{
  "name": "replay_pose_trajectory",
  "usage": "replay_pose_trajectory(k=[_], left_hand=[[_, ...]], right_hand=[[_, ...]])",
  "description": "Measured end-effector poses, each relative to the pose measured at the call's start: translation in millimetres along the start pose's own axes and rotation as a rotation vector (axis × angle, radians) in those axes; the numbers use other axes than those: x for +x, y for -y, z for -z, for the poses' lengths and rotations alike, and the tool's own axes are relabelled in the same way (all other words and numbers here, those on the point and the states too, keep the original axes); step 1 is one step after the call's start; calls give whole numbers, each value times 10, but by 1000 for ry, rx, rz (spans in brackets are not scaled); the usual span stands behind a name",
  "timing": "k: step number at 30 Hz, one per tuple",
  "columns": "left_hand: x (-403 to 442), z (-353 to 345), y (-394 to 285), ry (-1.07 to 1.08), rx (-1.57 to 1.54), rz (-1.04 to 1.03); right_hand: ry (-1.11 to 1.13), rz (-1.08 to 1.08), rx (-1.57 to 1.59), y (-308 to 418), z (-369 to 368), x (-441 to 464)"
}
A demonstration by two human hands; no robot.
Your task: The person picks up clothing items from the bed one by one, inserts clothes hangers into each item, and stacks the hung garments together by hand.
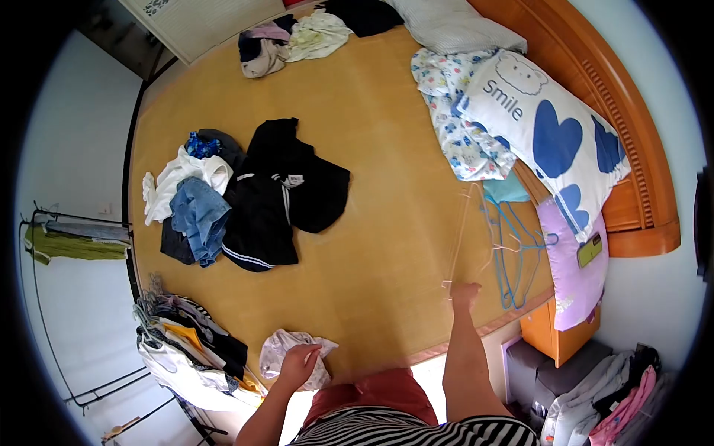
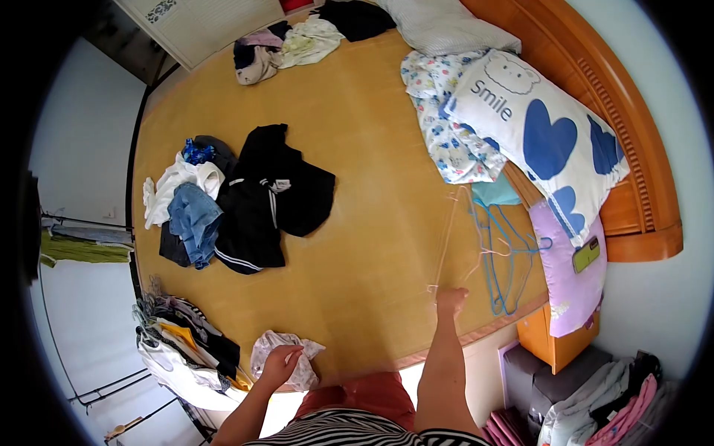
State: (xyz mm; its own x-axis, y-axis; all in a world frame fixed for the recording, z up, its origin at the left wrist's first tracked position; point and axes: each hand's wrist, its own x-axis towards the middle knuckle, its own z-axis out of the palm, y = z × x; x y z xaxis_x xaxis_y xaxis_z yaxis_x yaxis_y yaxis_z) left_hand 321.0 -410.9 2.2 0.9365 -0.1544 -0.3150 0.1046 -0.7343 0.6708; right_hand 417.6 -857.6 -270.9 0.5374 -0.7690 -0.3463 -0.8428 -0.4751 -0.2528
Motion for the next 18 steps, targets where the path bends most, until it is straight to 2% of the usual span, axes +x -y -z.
replay_pose_trajectory(k=[2,3,5,6,7,8,10,11,13,16,18], left_hand=[[129,-1,140,-58,-172,133],[212,-37,309,-46,-274,246],[427,-186,679,-197,-612,460],[557,-175,790,-221,-614,468],[735,-121,877,-299,-757,577],[910,-58,961,-378,-903,682],[1194,41,1115,-477,-974,767],[1316,91,1203,-552,-1038,848],[1557,94,1637,-607,-1015,901],[1781,179,2090,-714,-1050,961],[1882,301,2199,-776,-1111,970]], right_hand=[[38,-315,699,343,447,-298],[42,-255,913,360,472,-363],[73,-179,1125,416,493,-536],[119,-182,1314,514,645,-680],[168,-188,1502,652,788,-836],[191,-175,1498,727,804,-943],[90,118,1167,779,811,-1132],[106,132,1160,801,829,-1218],[106,313,1017,865,879,-1353],[169,446,935,1121,1012,-1537],[198,462,918,1368,1109,-1676]])
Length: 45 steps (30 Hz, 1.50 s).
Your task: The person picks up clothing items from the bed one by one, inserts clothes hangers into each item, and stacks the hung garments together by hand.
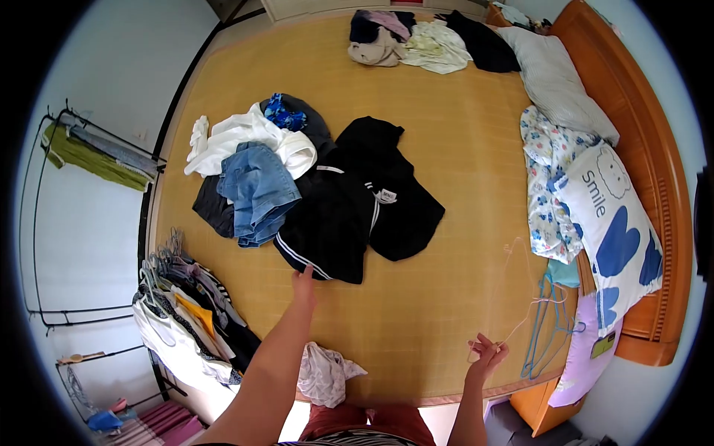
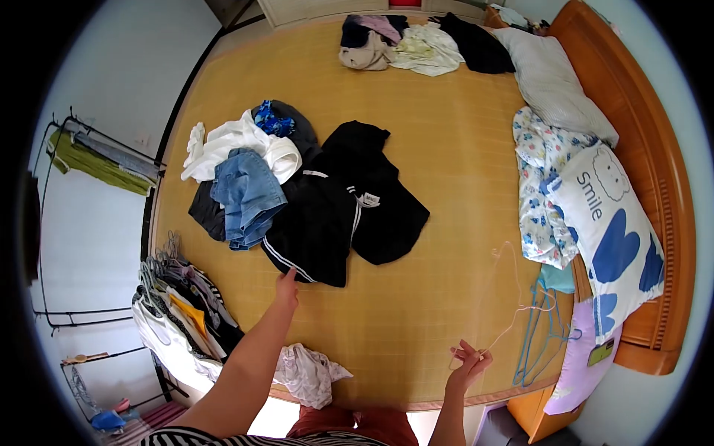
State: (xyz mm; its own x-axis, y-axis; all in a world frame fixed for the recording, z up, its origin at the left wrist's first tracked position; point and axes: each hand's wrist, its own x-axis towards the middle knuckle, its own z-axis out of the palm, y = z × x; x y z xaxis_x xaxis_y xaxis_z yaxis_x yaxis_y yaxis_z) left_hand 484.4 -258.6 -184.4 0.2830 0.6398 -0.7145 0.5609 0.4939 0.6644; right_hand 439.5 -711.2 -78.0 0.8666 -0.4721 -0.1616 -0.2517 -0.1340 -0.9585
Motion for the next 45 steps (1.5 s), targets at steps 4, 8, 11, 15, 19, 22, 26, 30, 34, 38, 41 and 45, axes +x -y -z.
replay_pose_trajectory(k=[4,8,11,15,19,22,26,30,34,38,41,45], left_hand=[[94,-31,-260,-85,-135,-23],[8,-70,-505,50,-231,59],[48,-109,-594,131,-408,59],[-236,-65,-814,317,-397,-128],[-976,86,-972,423,238,-458],[-1572,356,-1086,606,636,-555],[-1843,793,-1053,820,796,-708],[-2172,1195,-1143,984,918,-748],[-2261,1492,-961,799,1068,-835],[-1498,1865,-115,108,1182,-909],[-1204,1855,391,-108,1180,-842],[-1126,1622,628,-17,976,-710]], right_hand=[[108,8,66,292,-295,-16],[185,-20,83,452,-575,-81],[241,-34,80,450,-719,-140],[262,-91,154,526,-876,-241],[248,-80,185,540,-888,-301],[275,-89,164,597,-870,-307],[415,-202,174,775,-818,-361],[563,-289,230,851,-779,-500],[640,-319,229,802,-706,-664],[705,-334,213,833,-594,-766],[772,-322,160,906,-481,-865],[842,-277,20,1021,-335,-944]])
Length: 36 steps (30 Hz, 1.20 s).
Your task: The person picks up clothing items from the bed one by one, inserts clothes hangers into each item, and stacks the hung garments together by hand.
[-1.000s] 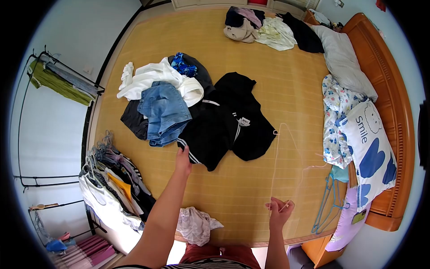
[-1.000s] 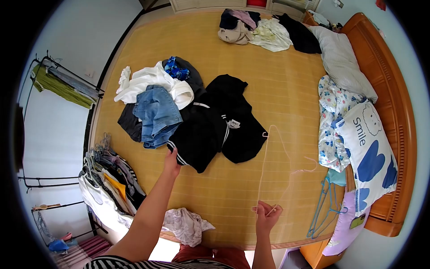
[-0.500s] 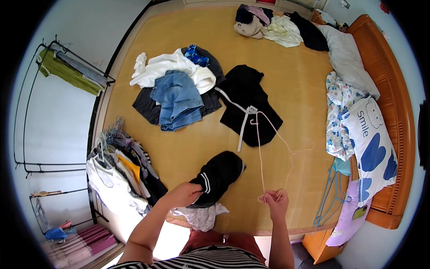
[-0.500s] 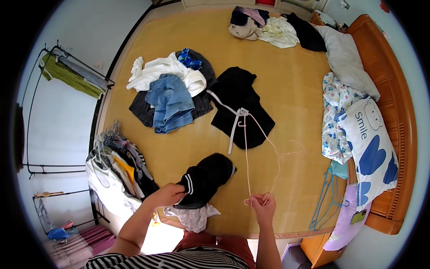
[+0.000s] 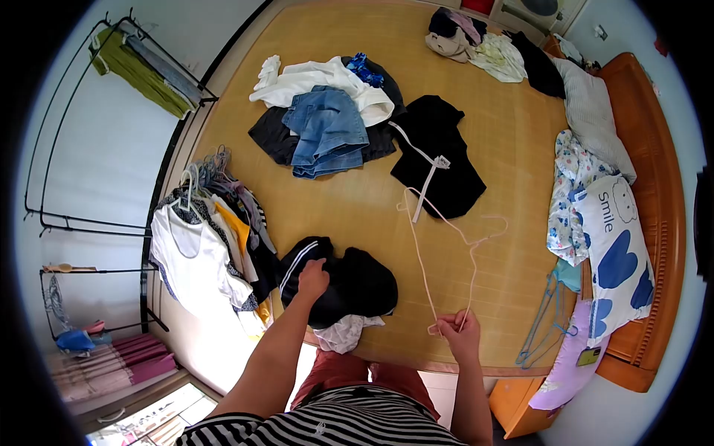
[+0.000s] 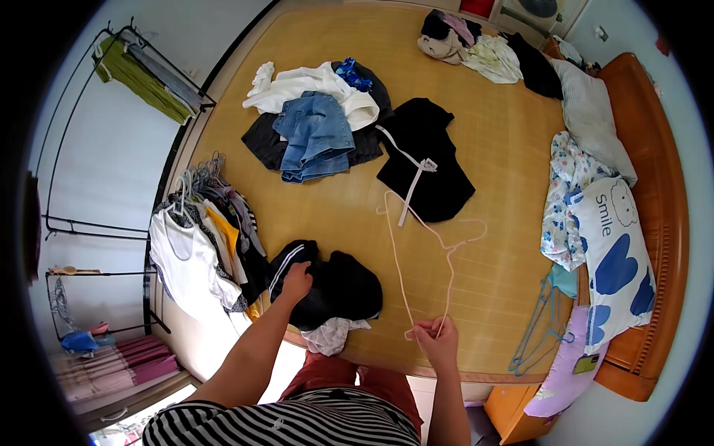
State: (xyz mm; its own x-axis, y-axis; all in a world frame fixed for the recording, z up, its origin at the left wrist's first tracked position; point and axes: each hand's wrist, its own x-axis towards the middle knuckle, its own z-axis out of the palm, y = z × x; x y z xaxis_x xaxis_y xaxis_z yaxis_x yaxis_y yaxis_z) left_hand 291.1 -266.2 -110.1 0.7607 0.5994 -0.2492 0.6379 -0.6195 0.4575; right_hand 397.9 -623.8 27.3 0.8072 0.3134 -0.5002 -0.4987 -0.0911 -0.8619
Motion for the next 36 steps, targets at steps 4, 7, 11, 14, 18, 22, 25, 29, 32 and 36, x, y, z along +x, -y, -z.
replay_pose_trajectory(k=[4,7,11,14,18,22,25,29,32,36], left_hand=[[169,-169,92,28,-83,133],[325,-117,28,19,-171,304],[439,221,-488,147,-137,526],[519,-171,-286,193,-5,525],[425,-49,-232,200,-212,649],[195,47,-5,-81,-425,648],[-5,162,69,-260,-458,547],[-133,362,44,-314,-503,496],[-250,599,-91,-309,-483,430],[-485,839,-394,-297,-331,142]], right_hand=[[-1,-6,-21,-40,-16,-151],[8,-21,-22,-124,-60,-227],[32,-23,-134,-217,-198,-300],[56,-24,-273,-168,-327,-389],[151,-23,-338,-154,-381,-398],[197,-59,-323,-157,-381,-344],[271,-44,-434,-96,-385,-329],[403,-32,-596,177,-404,-375],[480,22,-719,256,-337,-421],[541,204,-807,276,-205,-404]])
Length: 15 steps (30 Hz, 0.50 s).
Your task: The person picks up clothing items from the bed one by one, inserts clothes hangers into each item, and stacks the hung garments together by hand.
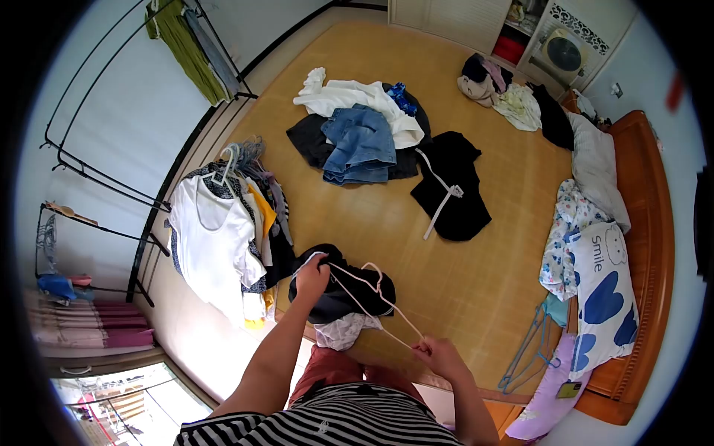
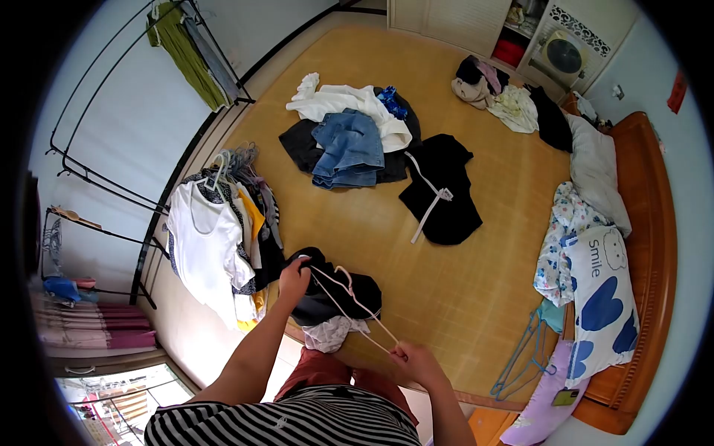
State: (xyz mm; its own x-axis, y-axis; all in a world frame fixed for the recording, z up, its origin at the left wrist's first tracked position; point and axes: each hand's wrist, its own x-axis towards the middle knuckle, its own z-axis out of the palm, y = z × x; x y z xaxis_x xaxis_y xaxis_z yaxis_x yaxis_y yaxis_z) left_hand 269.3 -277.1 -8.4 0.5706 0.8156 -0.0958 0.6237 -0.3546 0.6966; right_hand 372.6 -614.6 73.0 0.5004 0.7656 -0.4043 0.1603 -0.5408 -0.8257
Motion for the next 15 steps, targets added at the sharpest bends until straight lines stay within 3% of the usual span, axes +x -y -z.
replay_pose_trajectory(k=[1,5,7,10,15], left_hand=[[-64,68,-120,79,15,-72],[-280,179,-241,5,50,-364],[-432,320,-401,36,64,-390],[-719,427,-658,59,-11,-426],[-1072,560,-993,117,-96,-297]], right_hand=[[-7,9,2,0,39,-14],[-121,132,-249,74,274,-25],[-204,216,-299,174,352,-50],[-317,259,-20,274,361,-122],[-216,318,249,185,143,-104]])
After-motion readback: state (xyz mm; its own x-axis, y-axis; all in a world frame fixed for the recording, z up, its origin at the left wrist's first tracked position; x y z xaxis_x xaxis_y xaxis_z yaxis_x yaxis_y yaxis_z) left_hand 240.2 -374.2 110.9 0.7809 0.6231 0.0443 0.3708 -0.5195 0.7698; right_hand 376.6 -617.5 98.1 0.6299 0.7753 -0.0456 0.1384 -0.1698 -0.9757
